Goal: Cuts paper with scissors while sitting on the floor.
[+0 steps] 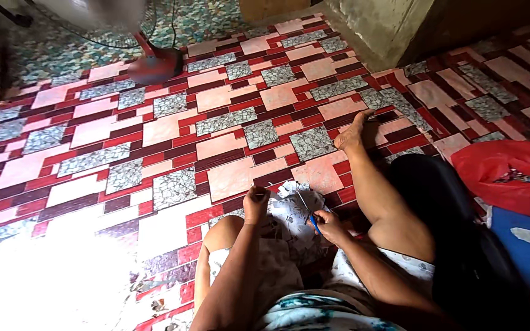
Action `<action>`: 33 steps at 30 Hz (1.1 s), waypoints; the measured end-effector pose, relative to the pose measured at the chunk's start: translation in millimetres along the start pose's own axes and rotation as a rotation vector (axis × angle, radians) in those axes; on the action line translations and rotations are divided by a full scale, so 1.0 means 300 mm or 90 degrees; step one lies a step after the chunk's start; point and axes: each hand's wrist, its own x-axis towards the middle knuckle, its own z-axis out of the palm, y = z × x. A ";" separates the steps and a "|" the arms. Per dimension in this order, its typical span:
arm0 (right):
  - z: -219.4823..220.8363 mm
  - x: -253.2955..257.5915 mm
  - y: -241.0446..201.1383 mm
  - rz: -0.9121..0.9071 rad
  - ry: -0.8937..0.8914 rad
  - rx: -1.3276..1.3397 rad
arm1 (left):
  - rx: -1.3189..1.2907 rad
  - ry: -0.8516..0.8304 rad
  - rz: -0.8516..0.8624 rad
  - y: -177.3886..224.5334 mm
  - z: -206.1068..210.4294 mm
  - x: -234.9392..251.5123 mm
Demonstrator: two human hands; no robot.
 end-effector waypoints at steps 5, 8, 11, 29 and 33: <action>0.004 -0.010 -0.019 0.014 0.054 0.115 | -0.182 0.032 -0.029 0.041 -0.060 -0.069; 0.012 -0.011 -0.034 0.041 0.071 0.250 | -0.278 -0.007 -0.081 0.056 -0.055 -0.137; 0.021 0.002 -0.040 0.058 0.071 0.357 | -0.289 -0.066 -0.106 0.061 -0.022 -0.171; -0.028 -0.012 -0.044 -0.025 0.107 0.233 | -0.230 -0.238 -0.226 0.022 -0.024 -0.111; -0.026 -0.002 -0.027 -0.024 0.110 0.304 | -0.466 -0.165 -0.324 0.011 0.009 -0.116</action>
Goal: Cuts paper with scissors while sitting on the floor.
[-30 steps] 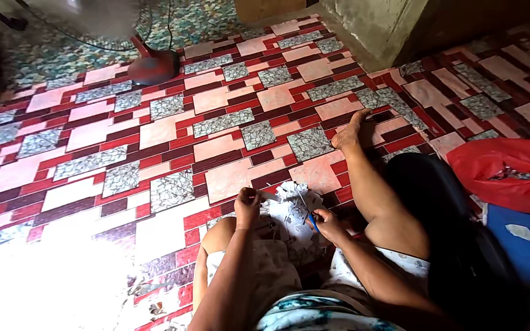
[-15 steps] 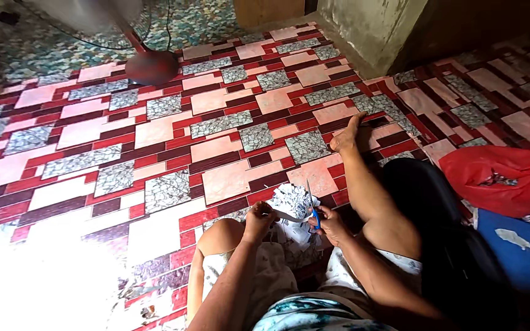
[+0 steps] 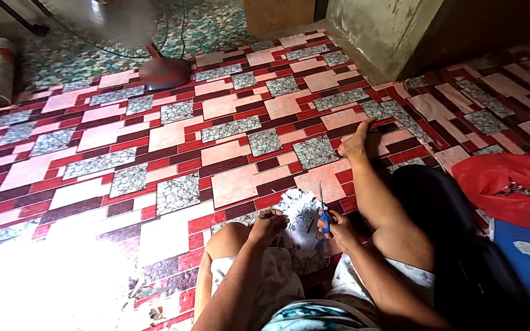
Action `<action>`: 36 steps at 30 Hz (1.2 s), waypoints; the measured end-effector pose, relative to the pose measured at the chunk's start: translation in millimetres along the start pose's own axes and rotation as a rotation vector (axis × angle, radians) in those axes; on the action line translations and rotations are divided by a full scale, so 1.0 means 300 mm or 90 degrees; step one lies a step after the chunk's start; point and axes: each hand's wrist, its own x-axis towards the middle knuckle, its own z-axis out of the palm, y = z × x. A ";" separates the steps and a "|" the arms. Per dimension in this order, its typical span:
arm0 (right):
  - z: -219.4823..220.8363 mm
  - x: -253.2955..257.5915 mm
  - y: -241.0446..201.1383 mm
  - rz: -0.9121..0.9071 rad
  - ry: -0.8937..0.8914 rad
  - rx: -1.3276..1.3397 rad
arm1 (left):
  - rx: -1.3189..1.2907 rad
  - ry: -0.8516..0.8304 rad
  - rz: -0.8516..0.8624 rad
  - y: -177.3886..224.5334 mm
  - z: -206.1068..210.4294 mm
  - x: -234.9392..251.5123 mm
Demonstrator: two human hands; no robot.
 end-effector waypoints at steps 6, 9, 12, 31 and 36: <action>0.027 -0.019 0.050 -0.014 -0.047 -0.020 | 0.019 0.012 -0.014 -0.097 0.083 -0.020; 0.046 -0.023 0.058 -0.034 0.005 -0.040 | 0.129 -0.056 0.003 -0.144 0.123 -0.024; 0.042 -0.027 0.036 -0.031 0.034 -0.066 | 0.163 -0.099 -0.022 -0.156 0.153 -0.034; 0.069 -0.055 0.060 -0.044 -0.077 -0.239 | 0.128 -0.035 0.103 -0.127 0.147 0.035; 0.039 -0.049 0.009 0.004 -0.093 -0.201 | 0.127 -0.032 0.011 -0.076 0.102 0.055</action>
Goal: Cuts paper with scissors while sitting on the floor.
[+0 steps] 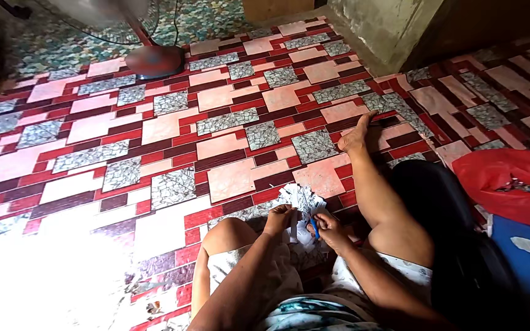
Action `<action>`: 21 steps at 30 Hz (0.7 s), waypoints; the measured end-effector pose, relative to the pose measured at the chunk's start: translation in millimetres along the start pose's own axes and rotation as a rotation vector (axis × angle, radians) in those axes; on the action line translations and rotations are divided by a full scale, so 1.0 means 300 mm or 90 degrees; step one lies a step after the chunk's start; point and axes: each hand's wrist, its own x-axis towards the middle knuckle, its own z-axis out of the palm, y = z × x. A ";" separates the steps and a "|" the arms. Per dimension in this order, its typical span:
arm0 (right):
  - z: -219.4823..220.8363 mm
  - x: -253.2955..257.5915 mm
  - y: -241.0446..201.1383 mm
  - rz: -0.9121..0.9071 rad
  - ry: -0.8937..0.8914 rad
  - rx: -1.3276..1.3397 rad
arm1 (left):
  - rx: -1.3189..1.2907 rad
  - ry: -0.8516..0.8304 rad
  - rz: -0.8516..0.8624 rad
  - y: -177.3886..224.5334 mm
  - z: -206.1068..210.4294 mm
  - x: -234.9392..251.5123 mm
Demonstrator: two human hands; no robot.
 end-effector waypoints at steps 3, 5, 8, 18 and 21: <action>-0.044 0.000 -0.019 0.089 -0.074 0.040 | 0.049 -0.055 -0.055 0.024 -0.040 0.004; -0.058 -0.002 -0.018 0.103 -0.114 0.045 | 0.099 -0.075 -0.059 0.030 -0.059 0.010; -0.053 -0.012 -0.027 0.100 -0.144 0.015 | 0.188 -0.080 -0.030 0.036 -0.073 0.015; -0.042 -0.007 -0.022 0.070 -0.103 0.036 | 0.248 -0.065 -0.006 0.041 -0.094 0.019; -0.037 -0.008 -0.021 0.075 -0.101 0.030 | 0.261 -0.061 -0.014 0.040 -0.090 0.021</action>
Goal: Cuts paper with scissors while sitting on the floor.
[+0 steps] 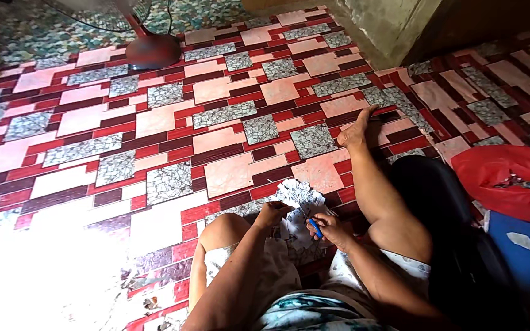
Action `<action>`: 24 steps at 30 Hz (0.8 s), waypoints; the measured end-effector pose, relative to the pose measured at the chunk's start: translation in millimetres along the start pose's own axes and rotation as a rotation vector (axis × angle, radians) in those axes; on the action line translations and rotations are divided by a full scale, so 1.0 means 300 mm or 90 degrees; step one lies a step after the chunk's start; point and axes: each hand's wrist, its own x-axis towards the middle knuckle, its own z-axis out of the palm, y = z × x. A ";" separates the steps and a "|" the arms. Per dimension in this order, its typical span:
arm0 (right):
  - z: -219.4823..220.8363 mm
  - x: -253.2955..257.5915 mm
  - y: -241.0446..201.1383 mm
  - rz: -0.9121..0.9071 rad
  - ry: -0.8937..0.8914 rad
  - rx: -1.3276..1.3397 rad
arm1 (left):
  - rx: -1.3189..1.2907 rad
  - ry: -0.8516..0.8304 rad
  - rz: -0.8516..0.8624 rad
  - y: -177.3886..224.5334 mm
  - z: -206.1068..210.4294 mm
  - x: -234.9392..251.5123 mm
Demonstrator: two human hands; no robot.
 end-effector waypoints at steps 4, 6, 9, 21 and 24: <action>0.006 0.004 0.001 -0.005 0.006 -0.005 | 0.009 -0.002 -0.013 0.004 0.002 -0.004; 0.008 0.007 0.007 -0.012 0.012 -0.010 | 0.015 -0.002 -0.018 0.004 0.003 -0.005; 0.007 0.010 0.010 -0.021 0.021 -0.015 | 0.011 0.003 -0.021 0.005 0.005 -0.006; 0.009 0.013 0.012 -0.024 0.017 -0.012 | 0.001 0.016 -0.027 0.006 0.011 -0.007; 0.010 0.013 0.013 -0.024 0.025 -0.009 | -0.005 0.016 -0.025 0.005 0.013 -0.005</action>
